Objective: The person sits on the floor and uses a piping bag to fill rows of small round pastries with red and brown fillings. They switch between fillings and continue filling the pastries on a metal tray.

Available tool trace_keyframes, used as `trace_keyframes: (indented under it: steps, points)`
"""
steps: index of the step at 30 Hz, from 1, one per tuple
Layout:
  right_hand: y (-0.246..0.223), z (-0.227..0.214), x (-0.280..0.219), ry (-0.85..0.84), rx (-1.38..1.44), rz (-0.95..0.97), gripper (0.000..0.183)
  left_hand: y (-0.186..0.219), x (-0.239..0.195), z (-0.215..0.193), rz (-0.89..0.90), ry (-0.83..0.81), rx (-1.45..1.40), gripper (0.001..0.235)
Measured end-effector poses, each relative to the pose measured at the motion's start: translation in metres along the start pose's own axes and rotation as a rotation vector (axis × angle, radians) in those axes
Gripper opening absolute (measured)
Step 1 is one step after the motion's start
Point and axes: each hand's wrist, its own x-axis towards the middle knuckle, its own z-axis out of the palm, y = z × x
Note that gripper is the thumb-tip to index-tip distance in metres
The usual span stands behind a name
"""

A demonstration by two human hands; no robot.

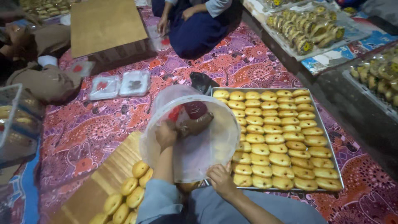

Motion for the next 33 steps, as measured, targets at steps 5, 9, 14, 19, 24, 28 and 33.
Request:
trace_keyframes:
  steps: [5,9,14,19,24,28,33]
  points:
    - [-0.017,-0.005,0.0,0.013,-0.004,0.057,0.014,0.012,-0.008,-0.015,0.118,0.154,-0.063,0.018]
    - [-0.019,-0.004,0.008,0.057,-0.048,0.027,0.014,0.042,-0.008,-0.035,0.145,0.31,-0.161,0.022]
    - [-0.016,-0.002,0.013,0.059,0.111,0.002,0.016,0.081,-0.067,-0.08,0.264,0.335,-0.431,0.02]
    - [-0.002,-0.008,0.04,0.049,0.079,-0.061,0.014,0.083,-0.151,-0.118,0.162,0.353,-0.918,0.013]
    - [0.022,-0.023,0.127,0.005,-0.056,-0.062,0.038,0.037,-0.231,-0.122,-0.209,0.136,-1.874,0.025]
    - [0.028,-0.03,0.217,-0.026,-0.129,-0.09,0.053,0.005,-0.278,-0.113,-0.419,0.101,-2.059,0.034]
    - [-0.02,-0.02,0.201,0.246,0.609,0.218,0.032,-0.029,-0.314,-0.102,-0.457,-0.044,-2.248,0.049]
